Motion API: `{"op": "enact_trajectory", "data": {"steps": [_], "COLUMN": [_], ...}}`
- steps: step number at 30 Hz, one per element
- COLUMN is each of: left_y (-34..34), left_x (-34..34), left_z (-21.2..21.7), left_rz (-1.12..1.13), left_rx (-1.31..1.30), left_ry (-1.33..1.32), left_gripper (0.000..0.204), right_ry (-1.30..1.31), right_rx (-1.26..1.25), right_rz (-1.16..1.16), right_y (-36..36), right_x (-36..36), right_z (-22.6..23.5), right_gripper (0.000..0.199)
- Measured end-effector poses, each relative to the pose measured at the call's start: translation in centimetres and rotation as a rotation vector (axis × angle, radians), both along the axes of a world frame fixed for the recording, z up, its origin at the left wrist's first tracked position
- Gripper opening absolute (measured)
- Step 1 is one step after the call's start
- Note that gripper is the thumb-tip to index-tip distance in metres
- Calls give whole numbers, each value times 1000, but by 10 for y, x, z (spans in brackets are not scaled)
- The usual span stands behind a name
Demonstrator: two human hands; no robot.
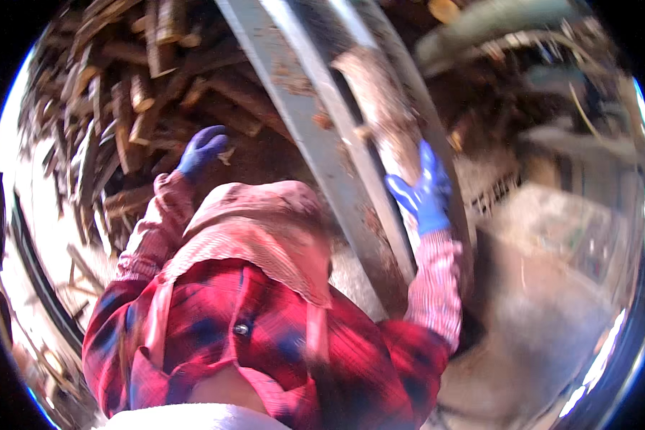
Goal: The person repeatedly picks up logs from a large pile and feeds them into a wood chipper. They handle the logs one at a time, positioning them to be pulled into the machine's intake. The task continues throughout the clip with a steady rhythm of picking, lifting, and feeding logs.
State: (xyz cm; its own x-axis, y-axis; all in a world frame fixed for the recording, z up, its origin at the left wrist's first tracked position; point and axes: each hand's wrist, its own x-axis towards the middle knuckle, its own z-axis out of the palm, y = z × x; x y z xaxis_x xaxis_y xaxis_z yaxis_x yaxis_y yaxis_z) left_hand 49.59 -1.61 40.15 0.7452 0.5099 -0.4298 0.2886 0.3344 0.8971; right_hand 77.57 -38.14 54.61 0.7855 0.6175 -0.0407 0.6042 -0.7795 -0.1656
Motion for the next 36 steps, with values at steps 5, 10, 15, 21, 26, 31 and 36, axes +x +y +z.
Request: {"op": "enact_trajectory", "data": {"steps": [5,10,15,21,26,31,36], "left_y": [4,29,88,266,469,592,609], "left_x": [-21,-44,-102,-179,-198,-135,-149], "left_z": [-8,-35,-96,-210,-301,-306,-395], "left_rz": [-14,7,161,184,275,268,394], "left_rx": [297,213,91,1,153,143,25], "left_ry": [215,57,229,528,796,1019,947], "left_gripper": [40,43,52,78,112,122,132], "right_ry": [67,498,749,928,1174,1207,672], "right_rx": [820,835,529,329,285,221,22], "right_rz": [180,498,628,426,-1,-527,147], "right_y": [87,208,292,387,439,386,280], "right_x": [-54,-150,-200,-239,-285,-328,-343], "right_z": [-20,-49,-82,-127,-161,-218,-293], "right_gripper": [63,55,53,55,60,58,49]}}
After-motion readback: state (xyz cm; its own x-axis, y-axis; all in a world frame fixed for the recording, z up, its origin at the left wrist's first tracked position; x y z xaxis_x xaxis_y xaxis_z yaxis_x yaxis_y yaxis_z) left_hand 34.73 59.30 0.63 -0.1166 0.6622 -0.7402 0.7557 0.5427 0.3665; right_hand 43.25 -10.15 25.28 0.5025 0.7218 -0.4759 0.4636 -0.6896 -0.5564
